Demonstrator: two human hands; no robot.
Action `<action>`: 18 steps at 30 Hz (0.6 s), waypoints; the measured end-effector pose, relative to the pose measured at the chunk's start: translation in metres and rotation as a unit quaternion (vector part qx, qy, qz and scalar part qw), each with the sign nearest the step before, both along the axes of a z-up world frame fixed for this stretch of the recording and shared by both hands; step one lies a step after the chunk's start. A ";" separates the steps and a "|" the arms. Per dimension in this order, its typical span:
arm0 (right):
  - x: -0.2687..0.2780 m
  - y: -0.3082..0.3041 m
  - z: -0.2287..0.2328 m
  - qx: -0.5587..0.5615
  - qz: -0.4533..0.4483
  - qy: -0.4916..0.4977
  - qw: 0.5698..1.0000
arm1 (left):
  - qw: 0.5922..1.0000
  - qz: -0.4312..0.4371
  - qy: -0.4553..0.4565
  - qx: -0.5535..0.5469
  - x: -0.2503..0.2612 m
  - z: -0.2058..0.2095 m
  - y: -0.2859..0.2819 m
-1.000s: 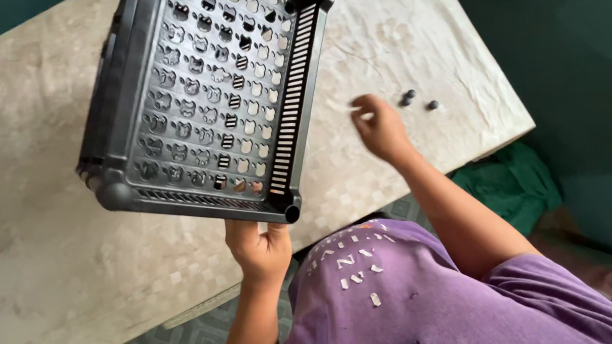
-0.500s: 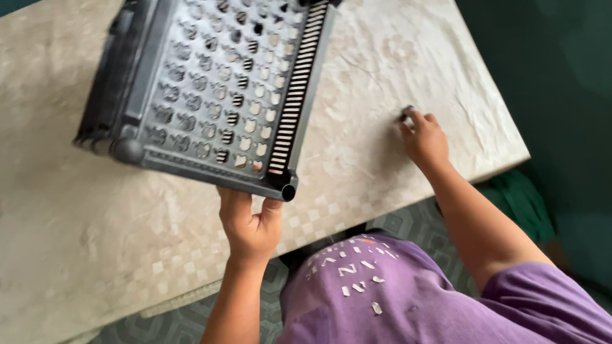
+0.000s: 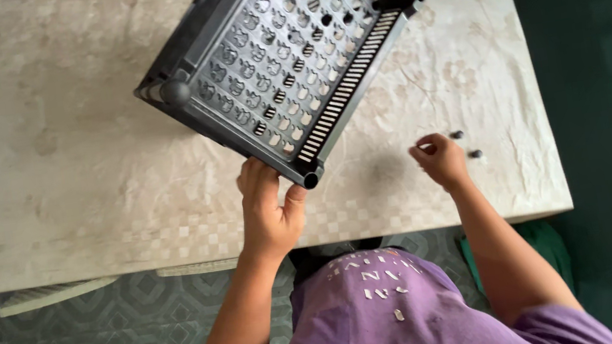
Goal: The person assembles a black plastic storage rack on a table. They insert four vertical legs into the base, attach a side panel, and secure the structure with small black caps. The rack is then placed upright on the table.
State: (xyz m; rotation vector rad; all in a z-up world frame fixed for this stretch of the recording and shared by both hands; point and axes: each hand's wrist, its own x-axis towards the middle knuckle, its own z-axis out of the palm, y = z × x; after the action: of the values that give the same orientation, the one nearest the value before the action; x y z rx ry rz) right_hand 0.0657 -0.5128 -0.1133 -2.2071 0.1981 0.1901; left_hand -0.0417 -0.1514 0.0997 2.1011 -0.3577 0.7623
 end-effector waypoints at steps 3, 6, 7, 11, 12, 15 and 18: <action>-0.006 0.048 0.059 0.335 0.053 0.025 0.940 | 0.993 -0.053 0.062 -0.083 -0.002 0.006 0.008; -0.029 0.082 0.133 0.480 0.177 -0.031 0.859 | 0.984 -0.083 0.105 -0.116 0.002 0.006 0.012; -0.040 0.090 0.158 0.465 0.204 -0.051 0.860 | 0.983 -0.092 0.101 -0.125 0.004 0.005 0.013; -0.071 0.129 0.240 0.421 0.314 -0.124 0.842 | 0.975 -0.121 0.096 -0.161 0.008 0.005 0.015; -0.074 0.139 0.254 0.351 0.316 -0.167 0.865 | 0.972 -0.127 0.097 -0.171 0.009 0.005 0.015; -0.076 0.162 0.282 0.184 0.311 -0.252 0.898 | 0.967 -0.126 0.103 -0.195 0.008 0.006 0.013; -0.078 0.174 0.293 0.132 0.300 -0.268 0.906 | 0.972 -0.099 0.103 -0.186 0.006 0.007 0.013</action>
State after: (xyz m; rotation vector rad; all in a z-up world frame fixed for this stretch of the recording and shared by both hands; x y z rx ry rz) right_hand -0.0121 -0.3387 0.1798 -1.9015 -0.7768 -0.0615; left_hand -0.0353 -0.1388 0.1071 1.7395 -0.2817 0.4482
